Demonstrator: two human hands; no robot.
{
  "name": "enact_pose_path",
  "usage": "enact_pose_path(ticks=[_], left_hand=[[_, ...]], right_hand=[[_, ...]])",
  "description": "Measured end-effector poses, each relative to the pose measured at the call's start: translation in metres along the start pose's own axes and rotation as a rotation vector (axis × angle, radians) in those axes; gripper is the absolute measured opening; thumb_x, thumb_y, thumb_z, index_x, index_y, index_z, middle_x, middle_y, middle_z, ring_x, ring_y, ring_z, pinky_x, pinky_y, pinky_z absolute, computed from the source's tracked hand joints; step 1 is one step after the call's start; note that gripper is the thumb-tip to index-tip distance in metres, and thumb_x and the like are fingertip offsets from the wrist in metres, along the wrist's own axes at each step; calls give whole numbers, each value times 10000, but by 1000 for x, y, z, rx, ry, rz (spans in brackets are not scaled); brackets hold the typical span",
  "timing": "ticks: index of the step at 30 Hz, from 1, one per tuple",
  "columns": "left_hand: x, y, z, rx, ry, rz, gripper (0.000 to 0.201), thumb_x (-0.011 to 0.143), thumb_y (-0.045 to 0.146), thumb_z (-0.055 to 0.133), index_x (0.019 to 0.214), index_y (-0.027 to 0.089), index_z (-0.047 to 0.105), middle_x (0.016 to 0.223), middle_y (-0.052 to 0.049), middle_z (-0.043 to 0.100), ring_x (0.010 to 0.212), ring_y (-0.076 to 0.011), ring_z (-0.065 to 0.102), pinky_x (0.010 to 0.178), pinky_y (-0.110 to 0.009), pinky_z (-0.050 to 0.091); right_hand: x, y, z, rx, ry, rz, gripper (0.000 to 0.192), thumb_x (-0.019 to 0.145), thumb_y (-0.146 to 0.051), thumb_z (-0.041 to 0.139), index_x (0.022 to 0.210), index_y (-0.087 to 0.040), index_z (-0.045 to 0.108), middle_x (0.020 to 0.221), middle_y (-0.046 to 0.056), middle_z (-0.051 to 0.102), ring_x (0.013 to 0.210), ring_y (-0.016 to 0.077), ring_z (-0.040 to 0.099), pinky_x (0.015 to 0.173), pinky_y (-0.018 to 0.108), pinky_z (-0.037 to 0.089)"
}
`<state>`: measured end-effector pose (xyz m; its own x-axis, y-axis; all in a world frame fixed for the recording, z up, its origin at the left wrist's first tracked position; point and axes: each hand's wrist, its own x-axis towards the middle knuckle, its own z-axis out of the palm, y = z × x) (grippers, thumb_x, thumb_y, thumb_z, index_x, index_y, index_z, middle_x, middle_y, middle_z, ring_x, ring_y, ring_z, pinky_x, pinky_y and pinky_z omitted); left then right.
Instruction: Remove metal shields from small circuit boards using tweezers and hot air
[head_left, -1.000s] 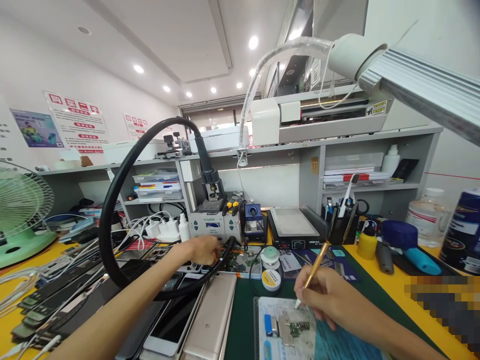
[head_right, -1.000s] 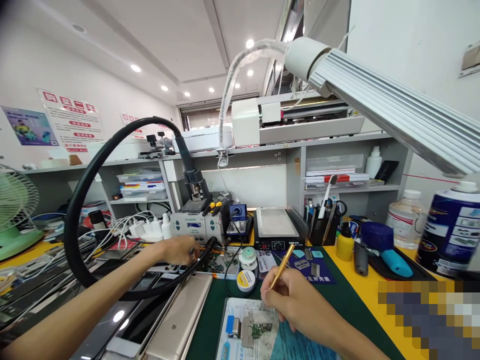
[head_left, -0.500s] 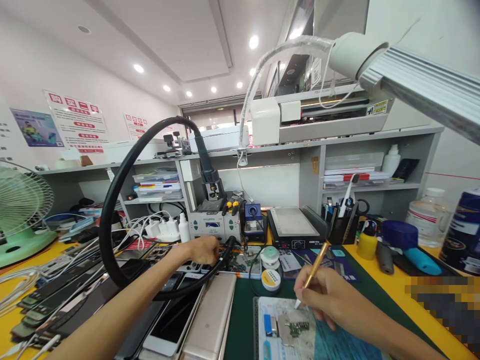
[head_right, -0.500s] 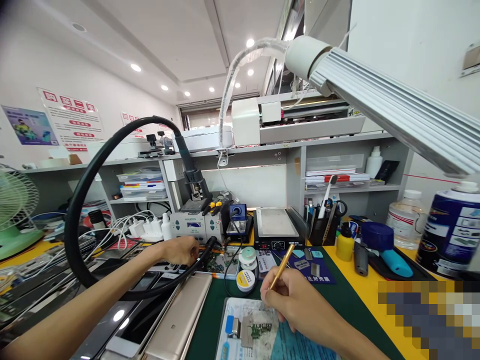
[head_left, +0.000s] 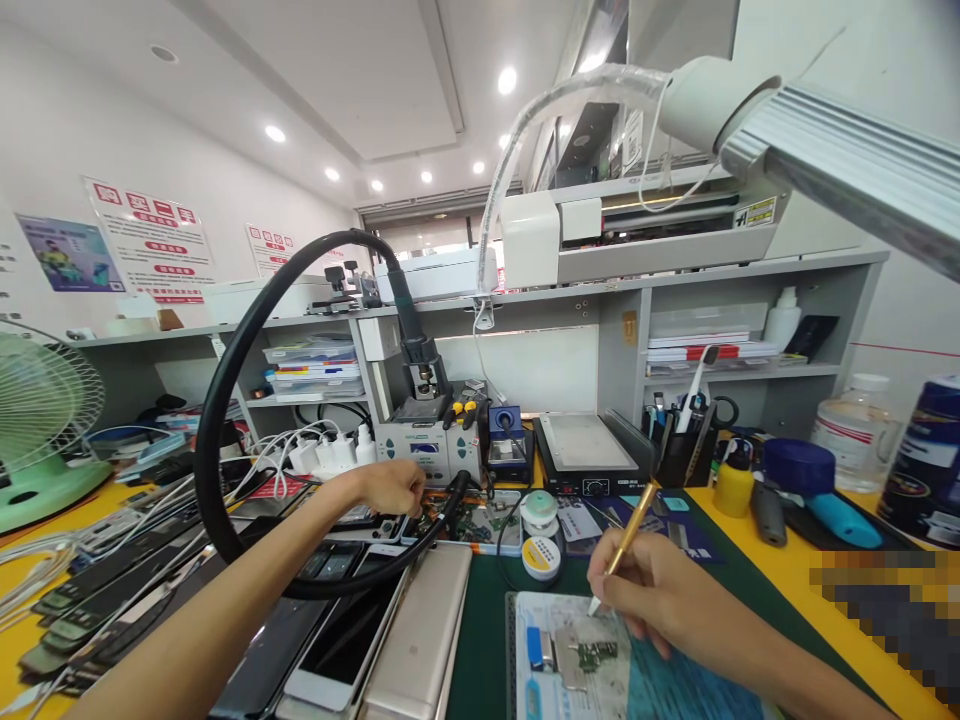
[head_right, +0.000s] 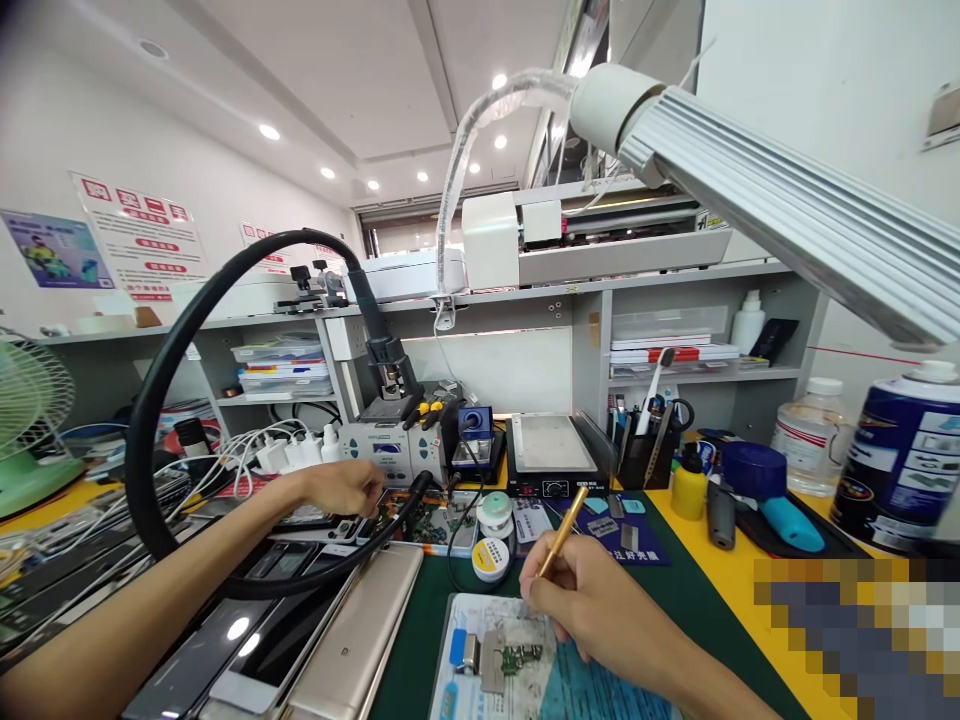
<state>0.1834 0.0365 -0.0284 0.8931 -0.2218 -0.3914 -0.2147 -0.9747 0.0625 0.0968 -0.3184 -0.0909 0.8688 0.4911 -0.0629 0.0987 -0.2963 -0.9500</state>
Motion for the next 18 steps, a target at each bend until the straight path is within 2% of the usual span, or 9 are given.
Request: enact_pose_path(ticks=[9, 18], left_hand=[[-19, -4, -17, -66, 86, 19, 266, 945, 385, 655, 860, 134, 637, 798, 6, 623, 698, -142, 605, 650, -289, 523], [-23, 0, -17, -120, 189, 44, 263, 938, 377, 663, 834, 137, 636, 802, 4, 629, 737, -157, 613, 714, -319, 523]], right_hand=[[0, -4, -1, 1, -14, 8, 88, 907, -251, 571, 876, -172, 546, 661, -39, 454, 581, 108, 463, 433, 162, 385], [-1, -3, 0, -11, -12, -7, 87, 920, -246, 550, 874, -172, 540, 665, -36, 456, 583, 110, 463, 429, 165, 382]])
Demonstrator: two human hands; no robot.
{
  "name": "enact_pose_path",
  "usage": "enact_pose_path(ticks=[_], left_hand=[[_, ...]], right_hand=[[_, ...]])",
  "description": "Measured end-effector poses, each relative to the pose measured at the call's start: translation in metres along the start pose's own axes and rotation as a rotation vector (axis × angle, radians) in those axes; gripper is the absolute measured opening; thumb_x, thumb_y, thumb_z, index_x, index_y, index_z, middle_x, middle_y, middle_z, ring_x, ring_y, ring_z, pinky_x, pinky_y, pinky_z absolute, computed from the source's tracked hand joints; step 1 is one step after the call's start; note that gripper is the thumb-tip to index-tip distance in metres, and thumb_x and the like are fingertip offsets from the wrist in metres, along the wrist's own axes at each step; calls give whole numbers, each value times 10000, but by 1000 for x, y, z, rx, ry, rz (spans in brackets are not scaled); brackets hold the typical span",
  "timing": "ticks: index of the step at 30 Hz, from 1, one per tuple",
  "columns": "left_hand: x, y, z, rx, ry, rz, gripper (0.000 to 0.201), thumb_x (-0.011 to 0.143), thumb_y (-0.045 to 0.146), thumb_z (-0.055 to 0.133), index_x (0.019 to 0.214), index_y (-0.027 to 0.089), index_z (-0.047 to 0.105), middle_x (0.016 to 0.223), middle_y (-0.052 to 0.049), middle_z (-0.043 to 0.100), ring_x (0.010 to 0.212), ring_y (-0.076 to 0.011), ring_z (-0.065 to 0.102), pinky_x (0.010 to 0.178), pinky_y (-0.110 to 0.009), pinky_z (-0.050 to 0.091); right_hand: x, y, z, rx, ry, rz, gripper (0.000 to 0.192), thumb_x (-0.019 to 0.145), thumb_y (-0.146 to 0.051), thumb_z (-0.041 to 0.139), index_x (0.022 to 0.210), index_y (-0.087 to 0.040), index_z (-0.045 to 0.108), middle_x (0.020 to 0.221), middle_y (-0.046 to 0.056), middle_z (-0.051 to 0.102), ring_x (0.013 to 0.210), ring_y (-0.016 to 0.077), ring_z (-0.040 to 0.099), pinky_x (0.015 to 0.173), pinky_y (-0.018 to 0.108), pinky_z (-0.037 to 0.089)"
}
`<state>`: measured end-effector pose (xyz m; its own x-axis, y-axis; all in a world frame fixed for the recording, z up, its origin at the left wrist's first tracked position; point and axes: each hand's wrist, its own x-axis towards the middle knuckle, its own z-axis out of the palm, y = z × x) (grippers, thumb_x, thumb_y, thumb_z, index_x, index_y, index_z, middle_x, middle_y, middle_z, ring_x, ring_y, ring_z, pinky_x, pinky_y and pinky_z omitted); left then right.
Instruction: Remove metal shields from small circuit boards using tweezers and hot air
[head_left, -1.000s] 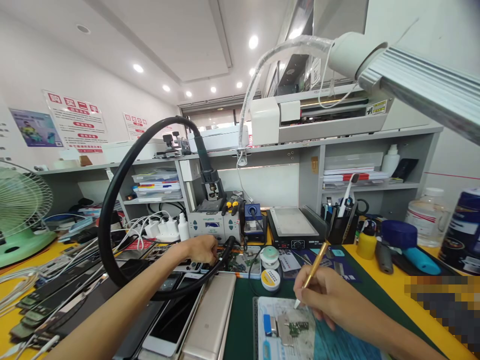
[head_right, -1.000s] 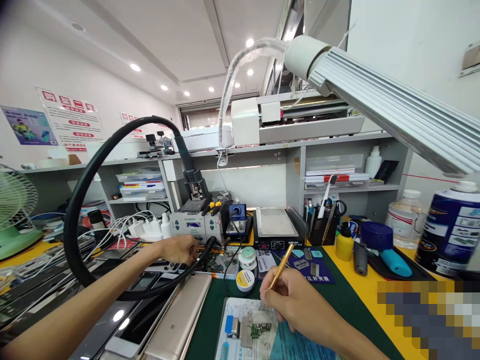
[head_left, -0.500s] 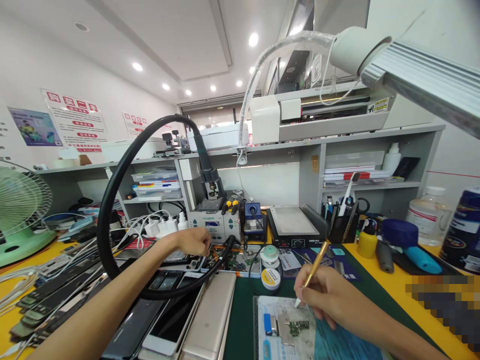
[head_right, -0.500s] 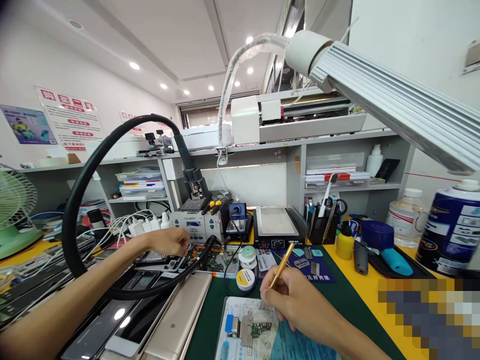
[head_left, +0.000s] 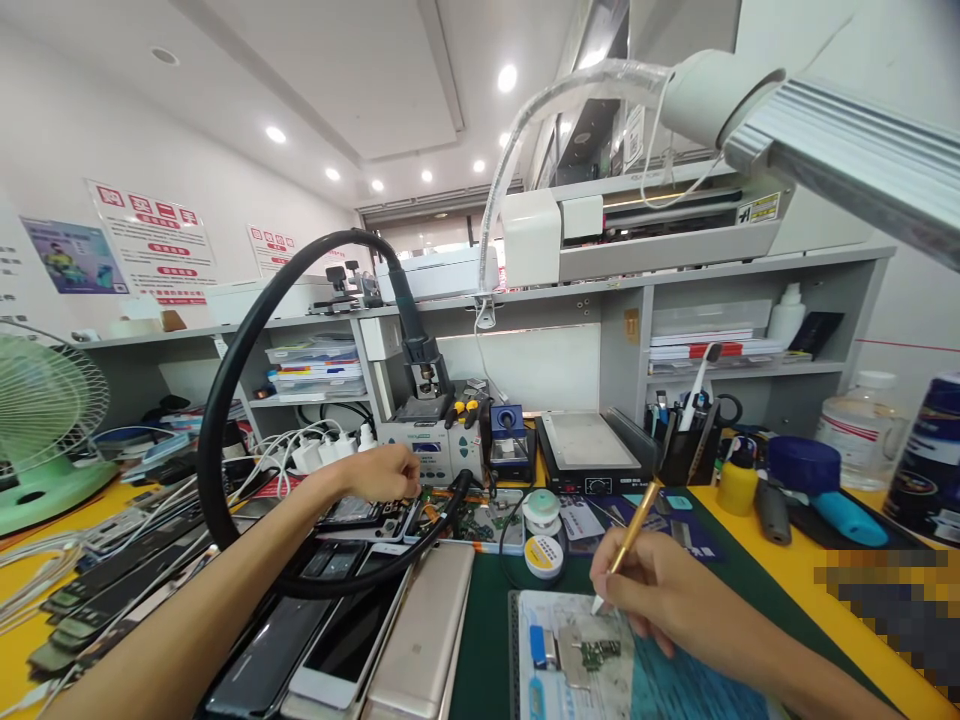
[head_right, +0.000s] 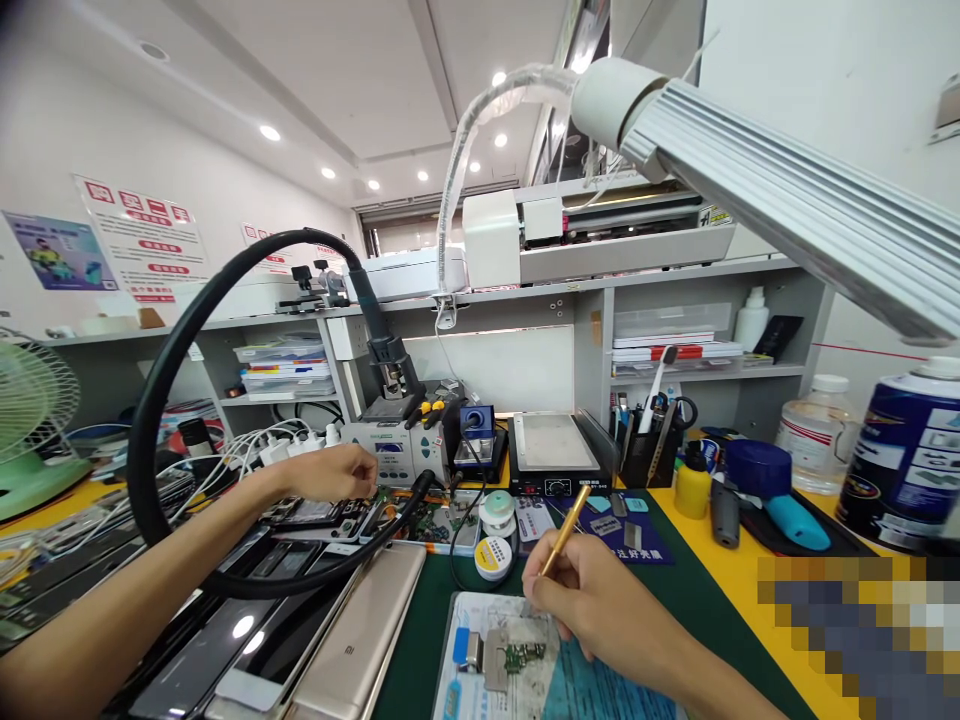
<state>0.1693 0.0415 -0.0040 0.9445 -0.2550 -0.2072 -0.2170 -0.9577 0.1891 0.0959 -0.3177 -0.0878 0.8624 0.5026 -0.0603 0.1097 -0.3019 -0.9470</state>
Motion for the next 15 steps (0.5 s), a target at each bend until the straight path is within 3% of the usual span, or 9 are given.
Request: enact_pose_path(ticks=[8, 15], left_hand=[[5, 1, 5, -193, 117, -71, 254, 965, 379, 634, 908, 131, 649, 827, -1, 640, 714, -145, 622, 678, -304, 544], [11, 8, 23, -493, 199, -192, 237, 979, 365, 621, 982, 129, 642, 869, -14, 647, 667, -118, 609, 585, -254, 534]], right_hand=[[0, -2, 0, -7, -8, 6, 85, 935, -227, 532, 878, -165, 546, 658, -38, 448, 586, 109, 456, 436, 163, 381], [1, 0, 0, -9, -4, -6, 93, 940, -232, 534, 877, -166, 552, 653, -39, 440, 584, 110, 458, 431, 159, 379]])
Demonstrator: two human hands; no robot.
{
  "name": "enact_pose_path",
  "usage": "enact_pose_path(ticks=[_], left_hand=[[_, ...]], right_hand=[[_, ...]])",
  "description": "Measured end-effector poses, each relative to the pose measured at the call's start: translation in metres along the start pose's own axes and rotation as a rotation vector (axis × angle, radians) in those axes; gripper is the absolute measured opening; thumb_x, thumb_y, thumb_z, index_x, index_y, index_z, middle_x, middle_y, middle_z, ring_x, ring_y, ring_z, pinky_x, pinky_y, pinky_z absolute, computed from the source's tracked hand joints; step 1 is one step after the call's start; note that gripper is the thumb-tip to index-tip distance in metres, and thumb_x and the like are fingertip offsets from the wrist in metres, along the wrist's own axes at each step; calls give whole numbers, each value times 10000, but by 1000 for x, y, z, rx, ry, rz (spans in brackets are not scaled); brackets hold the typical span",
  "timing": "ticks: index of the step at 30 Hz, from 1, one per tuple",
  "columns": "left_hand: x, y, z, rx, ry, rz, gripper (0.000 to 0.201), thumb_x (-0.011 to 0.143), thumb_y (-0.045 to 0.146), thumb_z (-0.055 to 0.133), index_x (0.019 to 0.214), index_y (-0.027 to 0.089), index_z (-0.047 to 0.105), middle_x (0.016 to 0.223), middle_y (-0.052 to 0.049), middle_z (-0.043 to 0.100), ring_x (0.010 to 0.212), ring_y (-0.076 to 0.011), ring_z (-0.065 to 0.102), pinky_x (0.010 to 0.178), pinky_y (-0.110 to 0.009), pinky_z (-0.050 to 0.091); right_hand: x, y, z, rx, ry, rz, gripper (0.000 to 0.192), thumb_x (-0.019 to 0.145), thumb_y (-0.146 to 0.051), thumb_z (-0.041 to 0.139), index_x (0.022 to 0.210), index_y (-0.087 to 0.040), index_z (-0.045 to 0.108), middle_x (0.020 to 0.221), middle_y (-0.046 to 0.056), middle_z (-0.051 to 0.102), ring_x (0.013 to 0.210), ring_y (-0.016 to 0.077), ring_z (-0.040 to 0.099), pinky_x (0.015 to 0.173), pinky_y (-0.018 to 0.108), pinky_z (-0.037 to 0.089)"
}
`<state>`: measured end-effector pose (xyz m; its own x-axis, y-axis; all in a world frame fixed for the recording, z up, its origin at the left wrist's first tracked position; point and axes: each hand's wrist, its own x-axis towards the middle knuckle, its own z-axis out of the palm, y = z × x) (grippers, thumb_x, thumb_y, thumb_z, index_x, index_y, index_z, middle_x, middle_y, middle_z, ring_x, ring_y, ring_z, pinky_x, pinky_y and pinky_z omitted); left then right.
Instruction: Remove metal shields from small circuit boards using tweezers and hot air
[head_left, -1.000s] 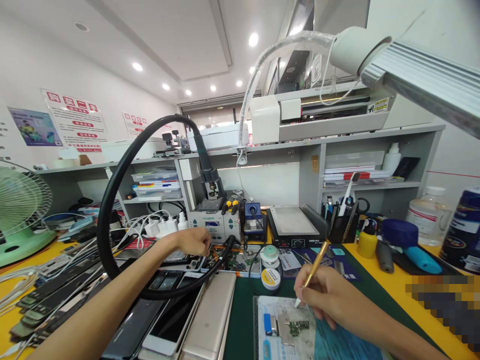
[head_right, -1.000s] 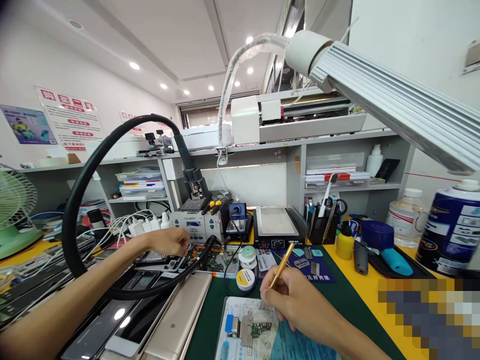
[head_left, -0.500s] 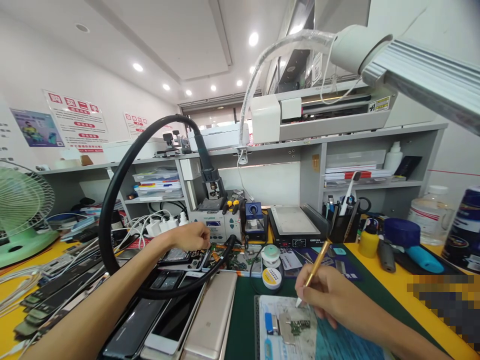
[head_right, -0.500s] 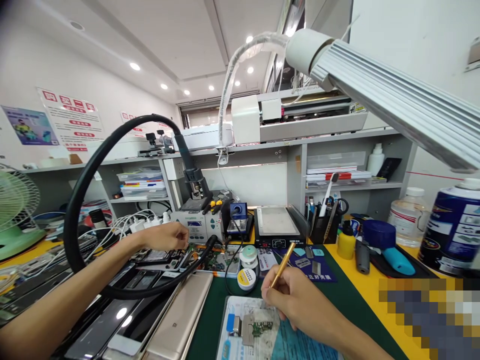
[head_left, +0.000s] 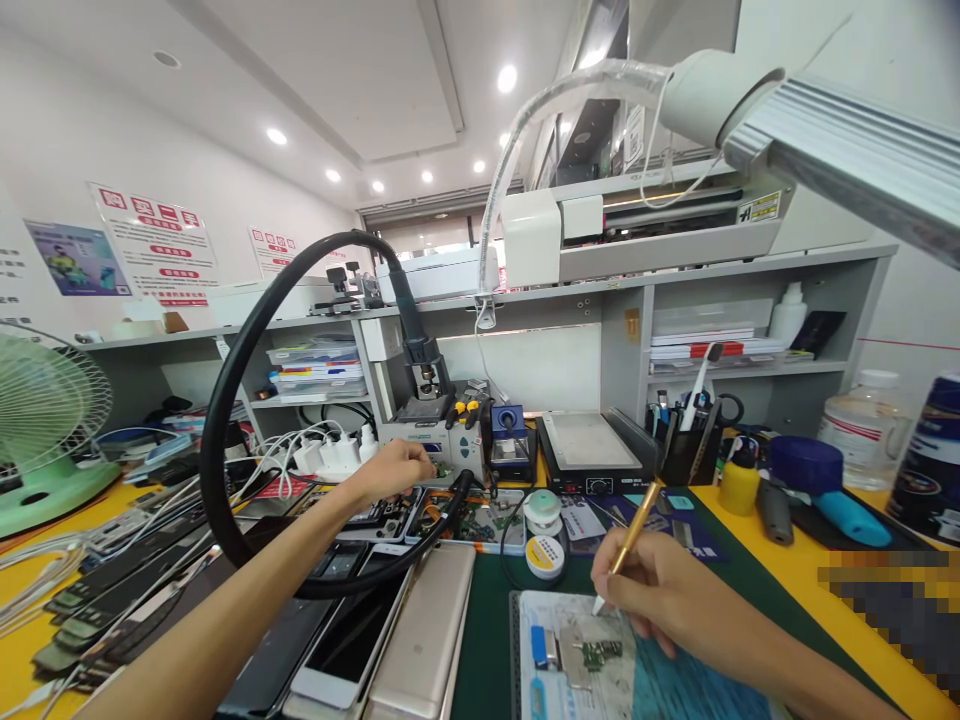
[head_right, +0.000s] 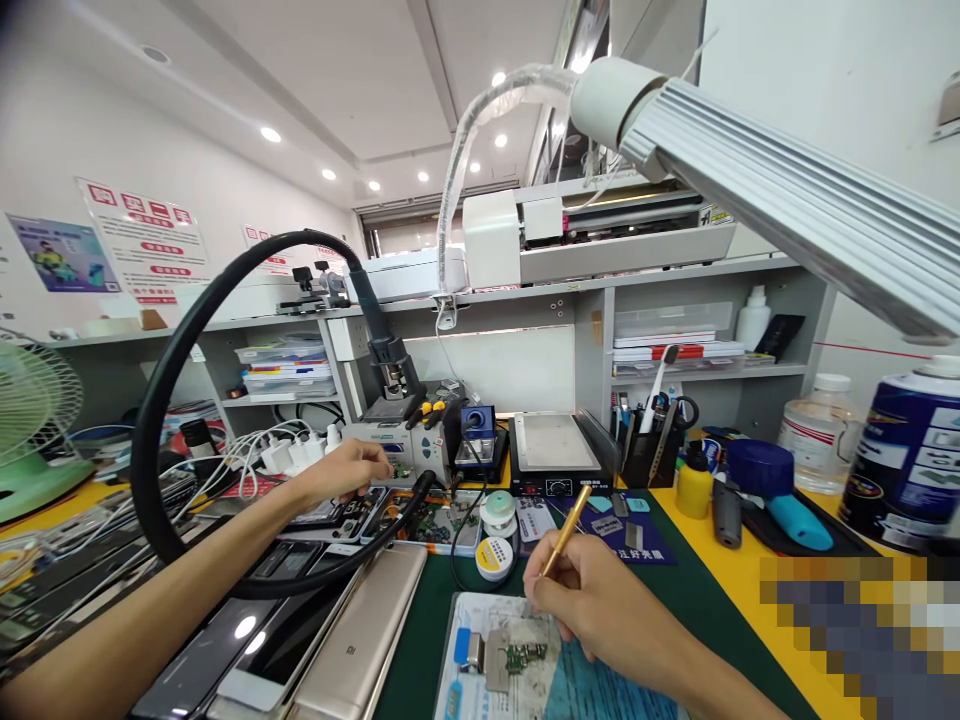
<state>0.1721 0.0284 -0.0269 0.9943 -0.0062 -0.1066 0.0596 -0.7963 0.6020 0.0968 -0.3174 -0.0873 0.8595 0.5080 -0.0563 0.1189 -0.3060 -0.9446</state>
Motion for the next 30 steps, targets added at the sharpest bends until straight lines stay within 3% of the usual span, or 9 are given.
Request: enact_pose_path(ticks=[5, 12, 19, 30], left_hand=[[0, -4, 13, -206, 101, -28, 227, 983, 352, 617, 998, 127, 635, 922, -28, 653, 661, -106, 602, 553, -231, 521], [7, -13, 19, -356, 224, -23, 250, 993, 367, 603, 924, 128, 624, 733, 29, 585, 514, -67, 499, 451, -185, 430], [6, -14, 19, -448, 317, 34, 250, 999, 356, 597, 896, 129, 611, 651, 64, 522, 436, -44, 408, 393, -164, 355], [-2, -7, 6, -545, 430, 132, 222, 989, 308, 619, 861, 127, 604, 635, 70, 511, 438, -43, 420, 389, -157, 353]], right_hand=[[0, -3, -1, 0, -13, 29, 121, 965, -257, 533, 894, -161, 550, 668, -37, 455, 586, 104, 451, 442, 159, 385], [-1, -3, -1, -16, -6, 37, 124, 964, -253, 531, 880, -164, 548, 643, -41, 447, 584, 109, 453, 441, 163, 384], [-1, -1, -1, -15, -5, 25, 113, 963, -251, 529, 894, -165, 555, 649, -43, 448, 589, 110, 452, 444, 165, 385], [0, 1, -2, -1, -8, 16, 118, 964, -254, 532, 894, -161, 555, 652, -46, 444, 580, 103, 446, 430, 159, 376]])
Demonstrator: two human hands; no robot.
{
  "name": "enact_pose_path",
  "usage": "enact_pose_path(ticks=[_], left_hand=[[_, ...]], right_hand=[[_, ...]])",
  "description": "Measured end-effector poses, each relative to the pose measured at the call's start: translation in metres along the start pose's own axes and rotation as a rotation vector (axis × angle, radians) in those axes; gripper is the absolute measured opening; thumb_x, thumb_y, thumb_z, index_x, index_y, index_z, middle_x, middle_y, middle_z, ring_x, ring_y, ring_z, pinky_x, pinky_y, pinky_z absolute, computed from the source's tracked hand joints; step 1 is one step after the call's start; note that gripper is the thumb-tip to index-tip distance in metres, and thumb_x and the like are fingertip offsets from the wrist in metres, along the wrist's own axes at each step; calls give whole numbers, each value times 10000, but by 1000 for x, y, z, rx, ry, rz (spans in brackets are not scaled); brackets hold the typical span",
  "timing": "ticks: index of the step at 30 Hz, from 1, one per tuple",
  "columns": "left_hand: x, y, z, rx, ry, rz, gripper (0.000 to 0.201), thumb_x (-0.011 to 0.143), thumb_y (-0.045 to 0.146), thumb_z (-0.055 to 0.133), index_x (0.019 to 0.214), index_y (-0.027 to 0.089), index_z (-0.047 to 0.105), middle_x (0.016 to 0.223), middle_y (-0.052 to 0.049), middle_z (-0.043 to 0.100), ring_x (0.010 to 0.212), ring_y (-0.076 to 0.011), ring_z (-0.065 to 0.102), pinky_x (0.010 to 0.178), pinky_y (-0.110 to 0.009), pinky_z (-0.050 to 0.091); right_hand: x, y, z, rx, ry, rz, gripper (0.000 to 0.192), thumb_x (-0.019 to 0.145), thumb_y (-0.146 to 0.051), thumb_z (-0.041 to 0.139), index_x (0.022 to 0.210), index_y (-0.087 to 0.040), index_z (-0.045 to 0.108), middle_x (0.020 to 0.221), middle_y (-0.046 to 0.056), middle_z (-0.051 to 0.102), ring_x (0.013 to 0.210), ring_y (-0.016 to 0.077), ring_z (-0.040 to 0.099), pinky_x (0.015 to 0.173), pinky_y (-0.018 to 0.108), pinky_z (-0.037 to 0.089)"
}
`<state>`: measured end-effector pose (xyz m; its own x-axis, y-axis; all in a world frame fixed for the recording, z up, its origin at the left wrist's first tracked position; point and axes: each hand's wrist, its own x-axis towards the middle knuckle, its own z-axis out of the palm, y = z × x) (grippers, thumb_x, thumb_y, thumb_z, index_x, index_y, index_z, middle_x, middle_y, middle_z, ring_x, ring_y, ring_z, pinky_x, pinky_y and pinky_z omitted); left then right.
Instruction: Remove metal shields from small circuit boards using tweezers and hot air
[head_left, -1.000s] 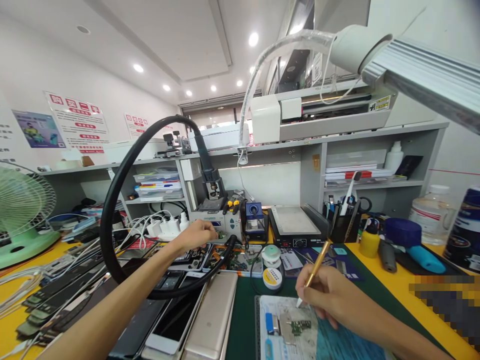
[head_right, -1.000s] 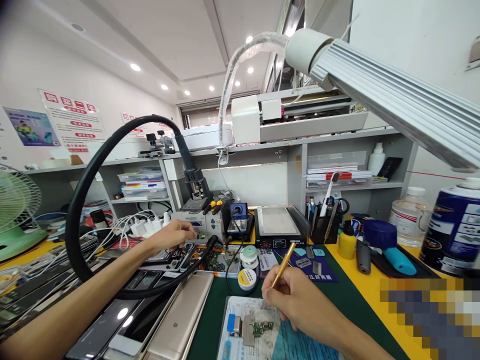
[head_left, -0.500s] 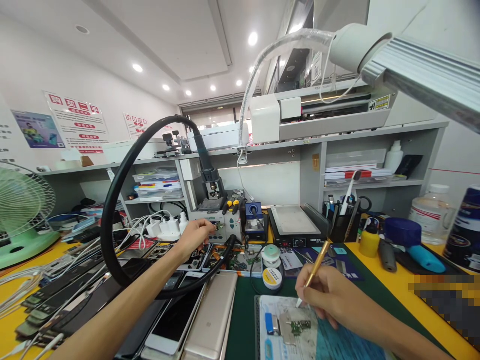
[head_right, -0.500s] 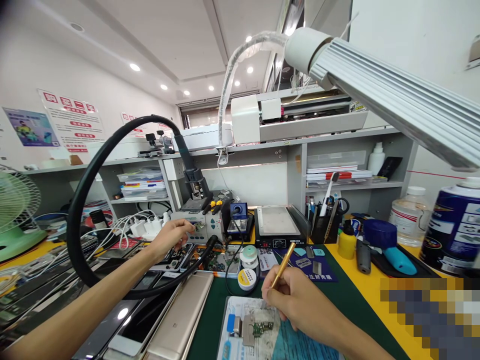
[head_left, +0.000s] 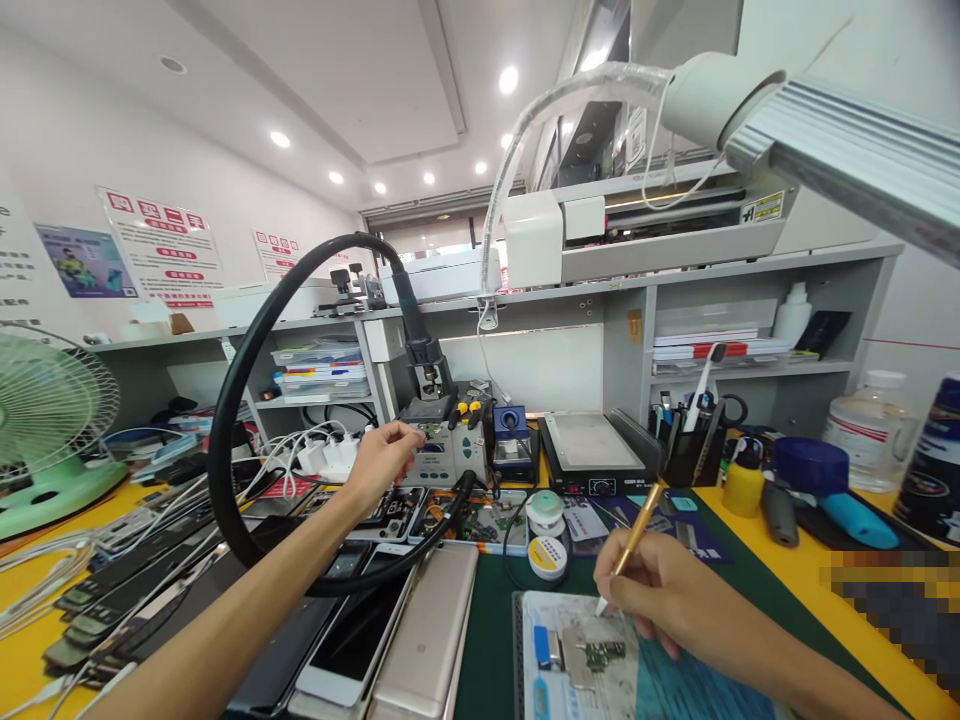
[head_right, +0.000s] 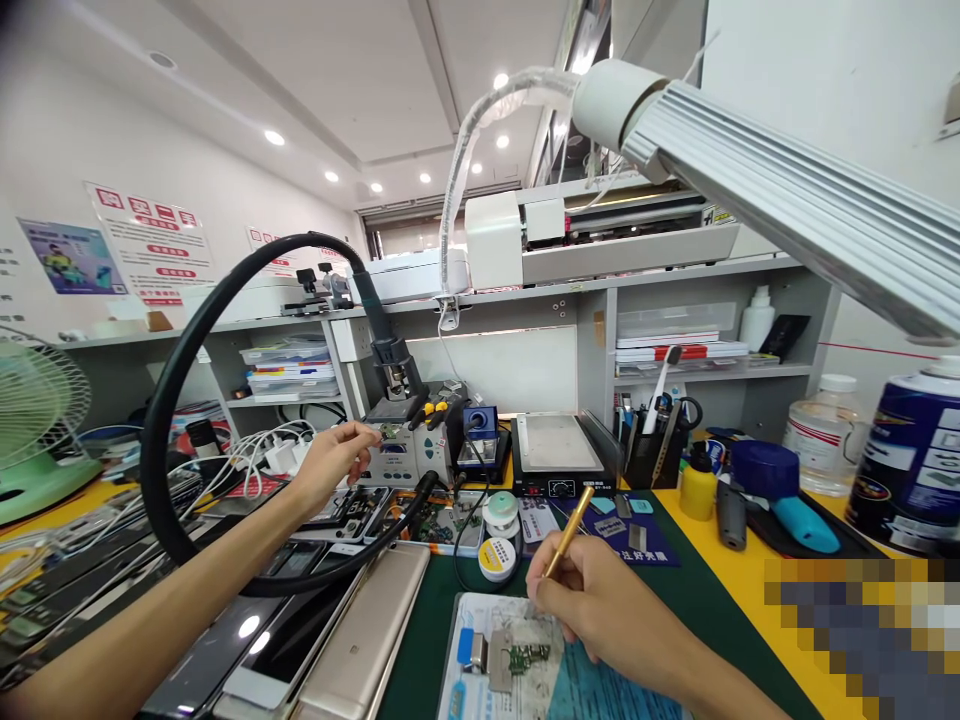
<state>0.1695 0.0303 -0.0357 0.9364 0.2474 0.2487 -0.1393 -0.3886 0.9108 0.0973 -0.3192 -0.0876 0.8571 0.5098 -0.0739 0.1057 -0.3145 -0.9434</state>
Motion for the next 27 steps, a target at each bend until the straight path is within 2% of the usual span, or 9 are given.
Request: enact_pose_path(ticks=[27], left_hand=[[7, 33, -19, -134, 97, 177, 227, 965, 276, 653, 802, 127, 602, 595, 81, 506, 425, -45, 427, 388, -158, 348]], right_hand=[[0, 0, 3, 21, 22, 12, 101, 918, -263, 575, 879, -173, 553, 653, -43, 437, 575, 108, 454, 423, 163, 371]])
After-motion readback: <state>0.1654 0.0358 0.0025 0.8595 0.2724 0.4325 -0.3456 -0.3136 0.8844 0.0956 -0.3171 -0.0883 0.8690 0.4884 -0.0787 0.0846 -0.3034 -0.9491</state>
